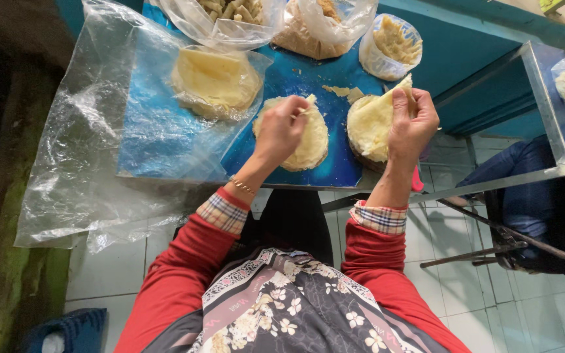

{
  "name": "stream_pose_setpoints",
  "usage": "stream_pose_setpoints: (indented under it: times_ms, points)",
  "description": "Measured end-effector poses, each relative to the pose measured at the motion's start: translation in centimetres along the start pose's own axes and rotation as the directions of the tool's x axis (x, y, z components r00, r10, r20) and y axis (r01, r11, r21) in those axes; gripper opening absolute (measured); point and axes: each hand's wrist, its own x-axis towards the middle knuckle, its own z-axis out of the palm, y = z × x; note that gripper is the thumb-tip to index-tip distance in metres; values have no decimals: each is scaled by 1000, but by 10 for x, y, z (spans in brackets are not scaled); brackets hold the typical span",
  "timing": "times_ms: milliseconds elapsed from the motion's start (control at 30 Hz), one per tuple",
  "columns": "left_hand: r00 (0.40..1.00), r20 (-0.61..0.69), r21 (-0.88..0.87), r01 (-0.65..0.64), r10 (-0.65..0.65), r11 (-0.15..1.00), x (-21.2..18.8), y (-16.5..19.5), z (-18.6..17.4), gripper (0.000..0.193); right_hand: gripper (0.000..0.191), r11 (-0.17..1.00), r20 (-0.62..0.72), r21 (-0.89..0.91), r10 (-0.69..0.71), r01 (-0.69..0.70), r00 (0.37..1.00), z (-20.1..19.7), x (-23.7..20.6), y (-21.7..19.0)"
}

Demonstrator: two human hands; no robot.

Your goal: The person sits at a work table and lines round baking molds with thin pastry sheets, pressing the dough into each mold and pinching off the overhanging edges by hand. They stack the lined molds on the table and use a knife to trim excess dough from a mold.

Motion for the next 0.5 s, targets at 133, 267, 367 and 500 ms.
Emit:
stream_pose_setpoints:
  times_ms: [133,267,367,500]
  points:
    - [976,138,63,-180,170,982,18,23,19,12,20,997,27,74,10,-12,1000,-1,-8,-11]
    - [961,197,53,-209,195,976,29,37,26,11,20,997,32,72,34,-37,999,-2,-9,-10]
    - [929,226,99,-323,294,941,39,41,25,11,20,995,34,102,15,-18,999,-1,-2,-5]
    - [902,291,176,-379,320,909,44,41,16,11,19,996,39,58,-68,66,997,9,8,-4]
